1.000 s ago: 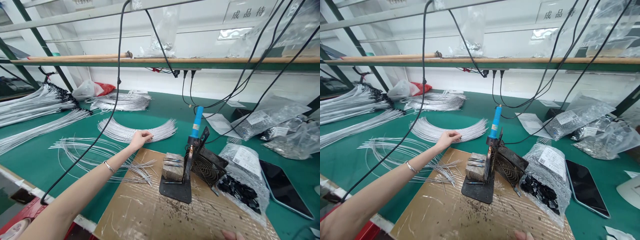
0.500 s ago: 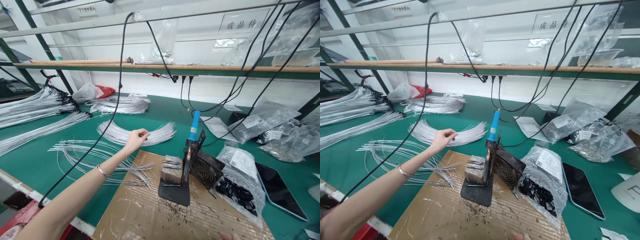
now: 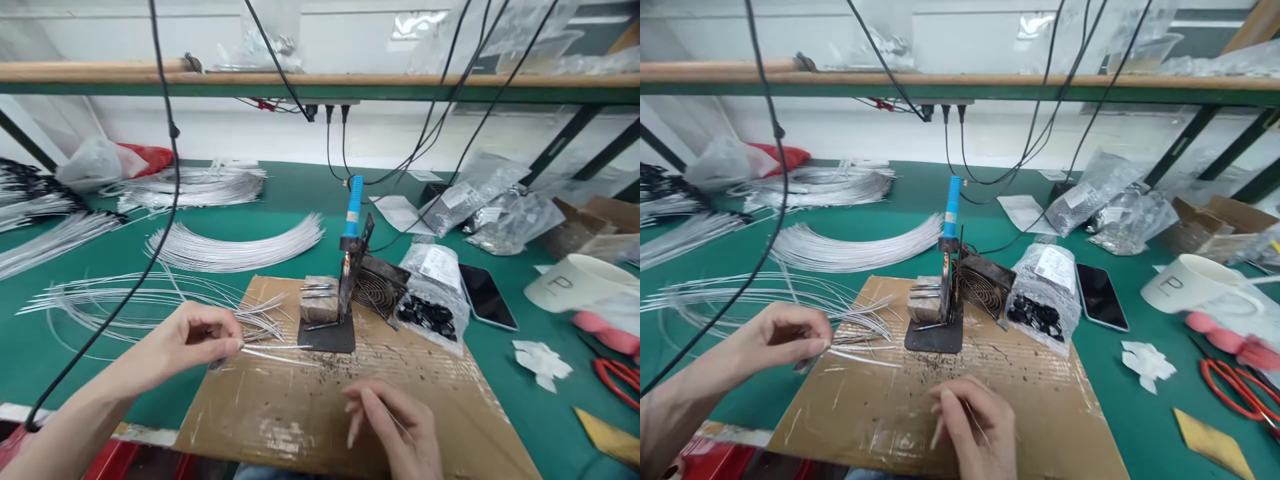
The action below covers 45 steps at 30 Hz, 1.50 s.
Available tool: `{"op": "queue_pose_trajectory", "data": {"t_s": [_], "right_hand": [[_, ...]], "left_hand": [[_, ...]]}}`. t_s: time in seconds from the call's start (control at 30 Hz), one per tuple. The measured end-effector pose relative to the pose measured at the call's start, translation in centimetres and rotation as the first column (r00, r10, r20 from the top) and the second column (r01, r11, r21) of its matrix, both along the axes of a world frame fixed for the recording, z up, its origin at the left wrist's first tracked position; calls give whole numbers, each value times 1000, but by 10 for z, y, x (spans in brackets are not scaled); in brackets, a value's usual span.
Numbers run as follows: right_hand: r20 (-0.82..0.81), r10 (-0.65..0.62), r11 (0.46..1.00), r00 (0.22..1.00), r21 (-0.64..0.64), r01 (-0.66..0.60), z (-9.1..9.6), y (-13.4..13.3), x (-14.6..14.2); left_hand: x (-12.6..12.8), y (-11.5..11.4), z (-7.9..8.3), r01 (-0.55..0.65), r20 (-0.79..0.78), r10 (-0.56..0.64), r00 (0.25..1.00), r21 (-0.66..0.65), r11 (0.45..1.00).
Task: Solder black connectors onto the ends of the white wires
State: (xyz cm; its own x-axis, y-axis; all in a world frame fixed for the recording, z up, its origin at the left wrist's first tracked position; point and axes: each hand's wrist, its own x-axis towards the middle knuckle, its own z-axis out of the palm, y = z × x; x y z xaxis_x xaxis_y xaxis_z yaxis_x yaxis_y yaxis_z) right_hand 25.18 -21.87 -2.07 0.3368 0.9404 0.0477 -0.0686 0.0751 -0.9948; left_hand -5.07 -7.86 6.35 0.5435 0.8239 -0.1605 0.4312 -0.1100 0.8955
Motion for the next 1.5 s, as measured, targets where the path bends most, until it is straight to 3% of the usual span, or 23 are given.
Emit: {"op": "queue_pose_trajectory", "data": {"t_s": [0.1, 0.2, 0.4, 0.6, 0.9, 0.97, 1.03, 1.17, 1.23, 1.33, 1.5], "right_hand": [[-68, 147, 989, 987, 6, -147, 10, 6, -15], [-113, 213, 976, 971, -29, -217, 14, 8, -22], [-177, 176, 981, 968, -49, -188, 12, 9, -30], [-198, 226, 970, 954, -48, -240, 9, 11, -29], [-1, 249, 969, 969, 11, -249, 1, 10, -19], [53, 266, 963, 963, 20, -267, 5, 9, -16], [118, 265, 962, 957, 36, -271, 8, 9, -14], [205, 243, 963, 948, 66, -261, 9, 7, -13], [224, 235, 966, 946, 58, -254, 7, 6, -13], [247, 197, 976, 949, 42, -214, 3, 3, -11], [196, 139, 989, 971, 27, -147, -5, 2, -7]], "left_hand": [[4, -16, -17, 6, -4, -6, 1000, -48, 999], [6, -24, -24, -43, -2, 43, 999, -59, 997], [13, -30, -23, -20, -27, 21, 999, 27, 999], [23, -39, -19, -88, -21, 87, 996, -60, 994], [17, -27, -33, 68, -34, -71, 997, -92, 993], [21, -30, -31, 80, -70, -83, 994, -42, 996], [28, -39, -29, 62, -121, -51, 991, 90, 994], [55, -69, -34, -6, -151, 75, 986, 411, 911], [72, -79, -40, 26, -158, 36, 987, 372, 928], [94, -83, -49, 53, -128, -30, 991, 188, 981], [113, -71, -58, -41, -5, 41, 999, -38, 998]]}}
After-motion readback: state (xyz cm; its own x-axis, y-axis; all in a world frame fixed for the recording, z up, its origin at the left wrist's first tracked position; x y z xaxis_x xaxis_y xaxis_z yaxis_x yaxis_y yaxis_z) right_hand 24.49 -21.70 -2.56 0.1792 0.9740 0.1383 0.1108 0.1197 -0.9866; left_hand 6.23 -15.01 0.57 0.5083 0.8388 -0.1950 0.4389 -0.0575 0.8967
